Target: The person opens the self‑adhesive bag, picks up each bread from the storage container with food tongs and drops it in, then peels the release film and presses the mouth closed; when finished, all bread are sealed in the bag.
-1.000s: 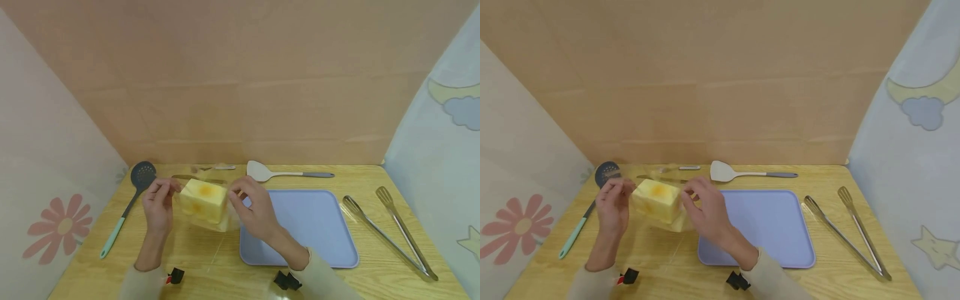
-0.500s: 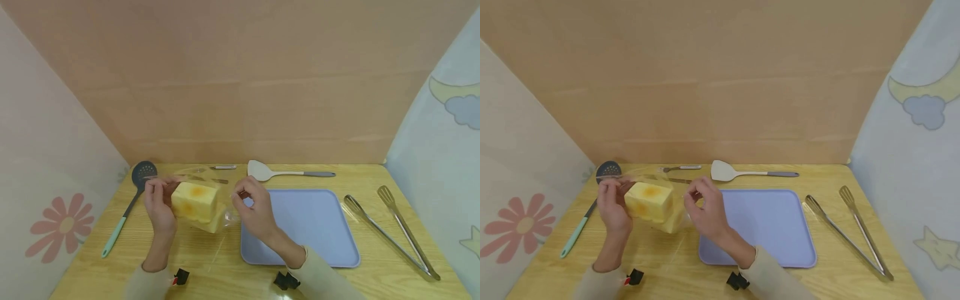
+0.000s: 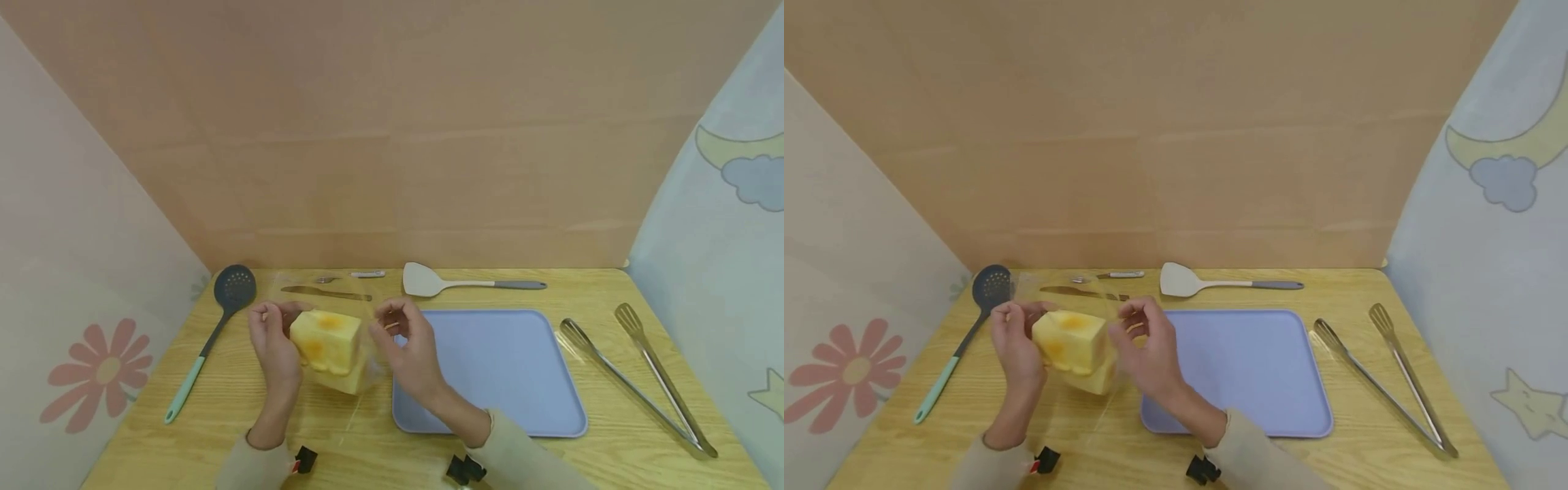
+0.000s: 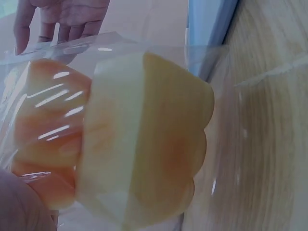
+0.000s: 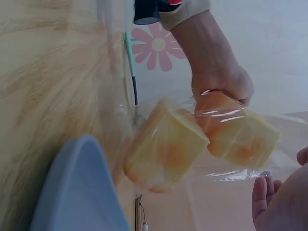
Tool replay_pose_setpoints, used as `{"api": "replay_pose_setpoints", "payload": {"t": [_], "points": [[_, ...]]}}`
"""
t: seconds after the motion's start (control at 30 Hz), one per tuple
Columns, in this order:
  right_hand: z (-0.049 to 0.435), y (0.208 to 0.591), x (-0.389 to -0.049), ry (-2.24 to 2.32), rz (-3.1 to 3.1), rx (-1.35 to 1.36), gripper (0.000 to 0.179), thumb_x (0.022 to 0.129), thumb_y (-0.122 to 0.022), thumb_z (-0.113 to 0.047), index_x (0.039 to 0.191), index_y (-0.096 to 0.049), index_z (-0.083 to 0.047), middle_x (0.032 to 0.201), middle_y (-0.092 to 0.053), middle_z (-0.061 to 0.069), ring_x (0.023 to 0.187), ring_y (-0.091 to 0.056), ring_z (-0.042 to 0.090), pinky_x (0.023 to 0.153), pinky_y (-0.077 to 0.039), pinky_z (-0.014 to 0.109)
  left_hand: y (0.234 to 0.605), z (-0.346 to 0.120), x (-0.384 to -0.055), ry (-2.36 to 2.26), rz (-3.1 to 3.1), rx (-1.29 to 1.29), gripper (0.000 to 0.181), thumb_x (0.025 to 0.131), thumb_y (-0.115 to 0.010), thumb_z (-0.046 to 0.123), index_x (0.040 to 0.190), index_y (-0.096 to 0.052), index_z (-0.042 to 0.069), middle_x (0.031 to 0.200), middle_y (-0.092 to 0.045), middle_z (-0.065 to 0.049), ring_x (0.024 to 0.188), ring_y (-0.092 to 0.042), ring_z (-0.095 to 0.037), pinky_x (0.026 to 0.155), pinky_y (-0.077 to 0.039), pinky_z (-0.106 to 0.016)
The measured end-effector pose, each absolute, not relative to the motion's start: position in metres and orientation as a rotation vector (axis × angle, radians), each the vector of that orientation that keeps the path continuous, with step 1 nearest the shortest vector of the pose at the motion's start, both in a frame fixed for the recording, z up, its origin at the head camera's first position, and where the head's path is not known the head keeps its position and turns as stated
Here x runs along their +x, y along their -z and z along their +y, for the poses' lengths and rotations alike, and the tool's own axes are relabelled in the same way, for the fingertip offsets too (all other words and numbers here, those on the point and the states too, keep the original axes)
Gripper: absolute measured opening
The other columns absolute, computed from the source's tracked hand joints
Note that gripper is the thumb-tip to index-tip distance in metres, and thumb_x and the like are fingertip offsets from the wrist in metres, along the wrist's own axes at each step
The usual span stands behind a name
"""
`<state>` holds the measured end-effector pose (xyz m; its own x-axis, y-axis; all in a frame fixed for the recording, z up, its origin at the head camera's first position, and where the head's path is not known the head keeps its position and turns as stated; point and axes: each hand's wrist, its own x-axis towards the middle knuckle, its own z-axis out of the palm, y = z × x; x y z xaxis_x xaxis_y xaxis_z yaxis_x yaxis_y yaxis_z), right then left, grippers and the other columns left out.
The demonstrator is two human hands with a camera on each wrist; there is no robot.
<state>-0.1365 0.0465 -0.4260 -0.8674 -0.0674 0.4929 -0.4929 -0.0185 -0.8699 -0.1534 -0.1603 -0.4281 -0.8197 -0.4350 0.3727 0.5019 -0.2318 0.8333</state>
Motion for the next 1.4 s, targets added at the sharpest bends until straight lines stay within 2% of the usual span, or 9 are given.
{"api": "replay_pose_setpoints", "payload": {"t": [0.2, 0.33, 0.43, 0.63, 0.9, 1.1, 1.2, 1.3, 1.4], "points": [[0.045, 0.425, -0.143, -2.130, -1.871, 0.617, 0.013, 0.106, -0.069, -0.002, 0.103, -0.059, 0.004, 0.119, -0.066, 0.019, 0.115, -0.067, 0.023, 0.092, -0.058, 0.026, 0.436, -0.162, -0.158, 2.083, -1.495, -0.082, 0.024, 0.122, -0.040, 0.022, 0.105, -0.052, 0.009, 0.085, -0.082, -0.003, 0.084, -0.080, -0.015, 0.080, -0.062, -0.023], [0.042, 0.428, -0.145, -2.244, -1.827, 0.612, 0.017, 0.110, -0.064, -0.003, 0.106, -0.053, 0.009, 0.132, -0.065, 0.023, 0.128, -0.065, 0.035, 0.106, -0.056, 0.029, 0.439, -0.165, -0.160, 1.999, -1.576, -0.064, 0.031, 0.122, -0.039, 0.029, 0.106, -0.056, 0.010, 0.088, -0.084, -0.003, 0.082, -0.080, -0.013, 0.072, -0.059, -0.020], [0.041, 0.430, -0.146, -2.300, -1.797, 0.588, 0.017, 0.114, -0.057, -0.004, 0.109, -0.048, 0.010, 0.139, -0.065, 0.032, 0.133, -0.066, 0.040, 0.113, -0.057, 0.039, 0.438, -0.167, -0.161, 1.962, -1.588, -0.066, 0.035, 0.122, -0.037, 0.031, 0.107, -0.058, 0.008, 0.091, -0.085, -0.004, 0.084, -0.081, -0.013, 0.074, -0.061, -0.018], [0.037, 0.431, -0.146, -2.348, -1.778, 0.507, 0.013, 0.118, -0.051, -0.010, 0.110, -0.043, -0.002, 0.139, -0.072, 0.026, 0.134, -0.069, 0.043, 0.123, -0.047, 0.056, 0.437, -0.167, -0.162, 1.926, -1.544, -0.120, 0.034, 0.122, -0.044, 0.026, 0.106, -0.061, 0.002, 0.096, -0.084, -0.004, 0.090, -0.081, -0.014, 0.086, -0.065, -0.024], [0.026, 0.427, -0.145, -2.429, -1.693, 0.388, 0.020, 0.114, -0.055, -0.004, 0.128, -0.059, 0.009, 0.132, -0.075, 0.028, 0.130, -0.074, 0.032, 0.120, -0.052, 0.042, 0.429, -0.160, -0.161, 1.803, -1.425, -0.189, 0.010, 0.115, -0.053, 0.006, 0.122, -0.058, 0.000, 0.113, -0.071, -0.013, 0.109, -0.067, -0.023, 0.101, -0.052, -0.029], [0.020, 0.425, -0.143, -2.547, -1.595, 0.222, 0.015, 0.112, -0.059, -0.004, 0.121, -0.067, 0.005, 0.119, -0.083, 0.016, 0.119, -0.079, 0.023, 0.116, -0.056, 0.041, 0.419, -0.152, -0.155, 1.614, -1.452, -0.171, 0.018, 0.108, -0.057, -0.004, 0.125, -0.055, -0.004, 0.126, -0.062, -0.005, 0.122, -0.059, -0.025, 0.109, -0.044, -0.031], [0.019, 0.424, -0.143, -2.612, -1.520, 0.163, 0.009, 0.112, -0.063, -0.008, 0.114, -0.069, -0.001, 0.112, -0.085, 0.009, 0.115, -0.080, 0.022, 0.113, -0.058, 0.041, 0.414, -0.144, -0.154, 1.353, -1.457, -0.191, 0.020, 0.103, -0.063, 0.002, 0.118, -0.055, -0.008, 0.133, -0.058, -0.005, 0.130, -0.054, -0.028, 0.116, -0.038, -0.037], [0.019, 0.423, -0.143, -2.644, -1.474, 0.136, 0.006, 0.111, -0.066, -0.010, 0.108, -0.070, -0.006, 0.108, -0.085, 0.006, 0.113, -0.080, 0.021, 0.112, -0.059, 0.040, 0.408, -0.133, -0.152, 1.046, -1.438, -0.286, 0.027, 0.103, -0.069, 0.015, 0.105, -0.059, -0.009, 0.120, -0.064, -0.014, 0.120, -0.058, -0.035, 0.114, -0.040, -0.042], [0.019, 0.422, -0.143, -2.634, -1.473, 0.145, 0.006, 0.110, -0.068, -0.009, 0.105, -0.070, -0.007, 0.106, -0.085, 0.005, 0.111, -0.081, 0.020, 0.112, -0.058, 0.040, 0.401, -0.125, -0.149, 0.812, -1.492, -0.473, 0.030, 0.108, -0.071, 0.024, 0.095, -0.069, -0.003, 0.102, -0.066, -0.022, 0.097, -0.061, -0.039, 0.094, -0.048, -0.040]]}}
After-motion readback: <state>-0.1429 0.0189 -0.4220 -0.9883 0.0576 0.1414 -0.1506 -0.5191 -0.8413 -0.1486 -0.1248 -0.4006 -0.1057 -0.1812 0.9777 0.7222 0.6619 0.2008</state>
